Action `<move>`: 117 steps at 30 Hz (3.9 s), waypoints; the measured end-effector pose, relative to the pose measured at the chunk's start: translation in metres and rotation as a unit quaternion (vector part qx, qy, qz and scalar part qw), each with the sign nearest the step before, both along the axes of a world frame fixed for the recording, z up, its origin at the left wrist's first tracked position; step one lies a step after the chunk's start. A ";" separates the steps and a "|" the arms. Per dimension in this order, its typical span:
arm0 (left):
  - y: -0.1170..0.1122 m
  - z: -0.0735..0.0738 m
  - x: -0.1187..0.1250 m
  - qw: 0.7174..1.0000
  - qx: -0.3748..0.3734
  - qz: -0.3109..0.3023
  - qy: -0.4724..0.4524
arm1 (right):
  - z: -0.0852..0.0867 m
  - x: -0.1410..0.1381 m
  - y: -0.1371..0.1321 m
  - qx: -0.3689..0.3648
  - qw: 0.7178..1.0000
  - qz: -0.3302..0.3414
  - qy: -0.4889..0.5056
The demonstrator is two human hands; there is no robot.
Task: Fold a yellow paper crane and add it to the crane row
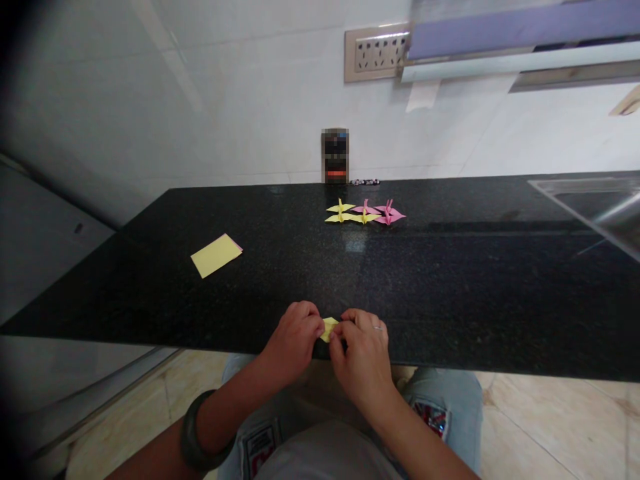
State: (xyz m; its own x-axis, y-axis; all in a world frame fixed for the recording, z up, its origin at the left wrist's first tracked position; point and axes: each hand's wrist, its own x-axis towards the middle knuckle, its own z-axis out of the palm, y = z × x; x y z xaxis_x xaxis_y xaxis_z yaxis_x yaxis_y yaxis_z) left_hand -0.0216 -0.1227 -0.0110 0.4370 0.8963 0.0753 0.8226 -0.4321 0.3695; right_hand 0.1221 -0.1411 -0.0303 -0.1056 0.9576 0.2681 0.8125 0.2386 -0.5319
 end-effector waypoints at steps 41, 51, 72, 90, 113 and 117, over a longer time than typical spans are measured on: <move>-0.021 -0.008 0.001 0.998 0.057 0.009 0.007 | -0.002 0.000 0.001 0.003 1.000 -0.005 -0.011; -0.038 -0.013 -0.002 0.995 0.091 0.037 0.014 | -0.001 0.007 -0.008 0.035 0.998 0.045 -0.031; -0.039 -0.027 -0.016 0.984 0.176 0.027 -0.011 | -0.008 0.027 -0.008 0.122 0.968 0.176 -0.131; -0.005 0.007 -0.005 0.987 -0.007 0.053 -0.152 | 0.016 0.019 0.005 -0.053 0.985 0.105 0.123; -0.023 -0.018 -0.004 0.983 0.113 -0.068 -0.131 | 0.007 0.028 0.011 0.029 0.959 0.266 -0.096; -0.024 -0.019 -0.005 0.984 0.090 -0.046 -0.143 | 0.005 0.028 0.006 0.047 0.958 0.259 -0.109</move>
State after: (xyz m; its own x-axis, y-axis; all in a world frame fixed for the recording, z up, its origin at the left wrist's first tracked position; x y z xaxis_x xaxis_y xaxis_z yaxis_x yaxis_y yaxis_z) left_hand -0.0265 -0.1471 -0.0297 0.4531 0.8147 0.3618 0.6502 -0.5797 0.4912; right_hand 0.1502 -0.1355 -0.0252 -0.6244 0.7334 0.2688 0.6607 0.6795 -0.3191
